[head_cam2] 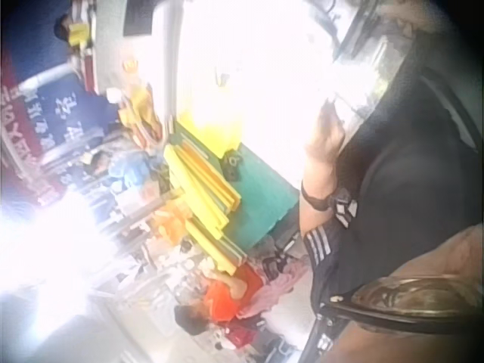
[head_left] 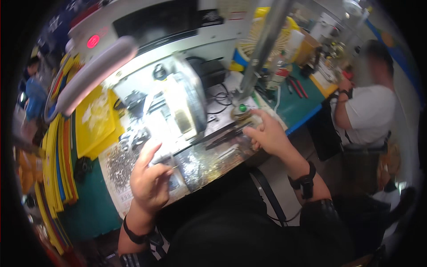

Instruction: The recorder is using various tools and materials to assemble small electronic components or jewelry at a workstation.

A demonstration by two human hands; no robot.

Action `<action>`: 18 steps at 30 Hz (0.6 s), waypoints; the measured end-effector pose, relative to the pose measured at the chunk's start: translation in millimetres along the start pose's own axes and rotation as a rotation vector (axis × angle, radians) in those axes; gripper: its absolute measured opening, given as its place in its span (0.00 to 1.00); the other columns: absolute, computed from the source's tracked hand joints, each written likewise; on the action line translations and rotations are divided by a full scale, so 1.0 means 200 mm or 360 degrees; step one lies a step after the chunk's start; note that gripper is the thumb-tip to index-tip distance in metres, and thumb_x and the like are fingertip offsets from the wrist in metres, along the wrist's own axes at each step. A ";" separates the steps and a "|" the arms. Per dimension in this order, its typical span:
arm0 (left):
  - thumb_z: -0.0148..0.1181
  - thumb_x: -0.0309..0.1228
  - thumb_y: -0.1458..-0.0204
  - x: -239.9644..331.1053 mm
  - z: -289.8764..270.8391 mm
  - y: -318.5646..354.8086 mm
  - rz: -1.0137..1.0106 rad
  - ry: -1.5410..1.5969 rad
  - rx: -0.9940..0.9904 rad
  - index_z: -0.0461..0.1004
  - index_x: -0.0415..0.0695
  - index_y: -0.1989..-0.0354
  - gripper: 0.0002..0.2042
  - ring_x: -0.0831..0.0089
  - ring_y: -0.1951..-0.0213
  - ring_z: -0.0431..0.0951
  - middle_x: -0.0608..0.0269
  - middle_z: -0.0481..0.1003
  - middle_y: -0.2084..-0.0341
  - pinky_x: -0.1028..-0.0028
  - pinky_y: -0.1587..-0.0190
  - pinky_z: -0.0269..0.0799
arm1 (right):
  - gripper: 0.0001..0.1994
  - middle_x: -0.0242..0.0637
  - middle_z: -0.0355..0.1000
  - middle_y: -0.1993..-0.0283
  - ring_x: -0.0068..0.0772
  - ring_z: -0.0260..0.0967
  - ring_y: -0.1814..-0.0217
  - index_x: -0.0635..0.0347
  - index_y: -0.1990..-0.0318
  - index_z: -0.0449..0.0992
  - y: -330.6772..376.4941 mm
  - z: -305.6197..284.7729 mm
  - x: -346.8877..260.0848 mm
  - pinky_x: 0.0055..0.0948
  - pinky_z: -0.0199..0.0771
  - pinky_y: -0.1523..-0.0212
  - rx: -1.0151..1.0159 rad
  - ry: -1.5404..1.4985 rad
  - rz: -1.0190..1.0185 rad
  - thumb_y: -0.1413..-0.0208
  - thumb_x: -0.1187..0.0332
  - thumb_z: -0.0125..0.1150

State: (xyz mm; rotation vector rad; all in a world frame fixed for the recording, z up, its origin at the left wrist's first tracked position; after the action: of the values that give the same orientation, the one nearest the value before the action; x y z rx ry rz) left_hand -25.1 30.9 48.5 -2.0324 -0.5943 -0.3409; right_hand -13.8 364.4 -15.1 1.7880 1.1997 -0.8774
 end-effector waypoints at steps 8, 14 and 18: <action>0.63 0.24 0.42 0.00 -0.12 0.02 -0.0244 0.0174 0.0160 0.74 0.36 0.64 0.05 0.44 0.36 0.69 0.31 0.70 0.41 0.52 0.31 0.58 | 0.18 0.32 0.72 0.76 0.21 0.67 0.80 0.62 0.48 0.73 -0.33 -0.41 -0.08 0.20 0.65 0.79 0.0196 -0.0943 -0.0297 0.34 0.55 0.60; 0.58 0.26 0.38 0.00 -0.25 0.04 -0.0313 0.0301 0.0101 0.70 0.35 0.63 0.06 0.45 0.29 0.61 0.30 0.61 0.34 0.50 0.26 0.49 | 0.14 0.27 0.66 0.79 0.20 0.65 0.81 0.59 0.61 0.75 -0.28 -0.51 -0.19 0.20 0.64 0.79 -0.0595 -0.2085 -0.0821 0.29 0.58 0.51; 0.56 0.21 0.40 0.06 -0.32 -0.01 -0.0446 0.0240 0.0120 0.72 0.36 0.65 0.02 0.56 0.39 0.70 0.39 0.71 0.44 0.60 0.33 0.59 | 0.13 0.29 0.68 0.81 0.22 0.65 0.81 0.62 0.60 0.79 -0.15 -0.52 -0.38 0.24 0.67 0.77 -0.0720 -0.1663 -0.1031 0.30 0.61 0.54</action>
State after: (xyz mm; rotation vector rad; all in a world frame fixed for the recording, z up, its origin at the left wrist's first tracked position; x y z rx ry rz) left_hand -15.5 -20.3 87.9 -1.8339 -0.7866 -0.6227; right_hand -54.5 435.2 89.4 0.3843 1.0901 -1.4848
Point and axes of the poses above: each hand's wrist, its own y-axis away from the middle knuckle, its own z-axis out of the palm, x = y × z, the point moved 7 cm from there along -y, towards the middle knuckle
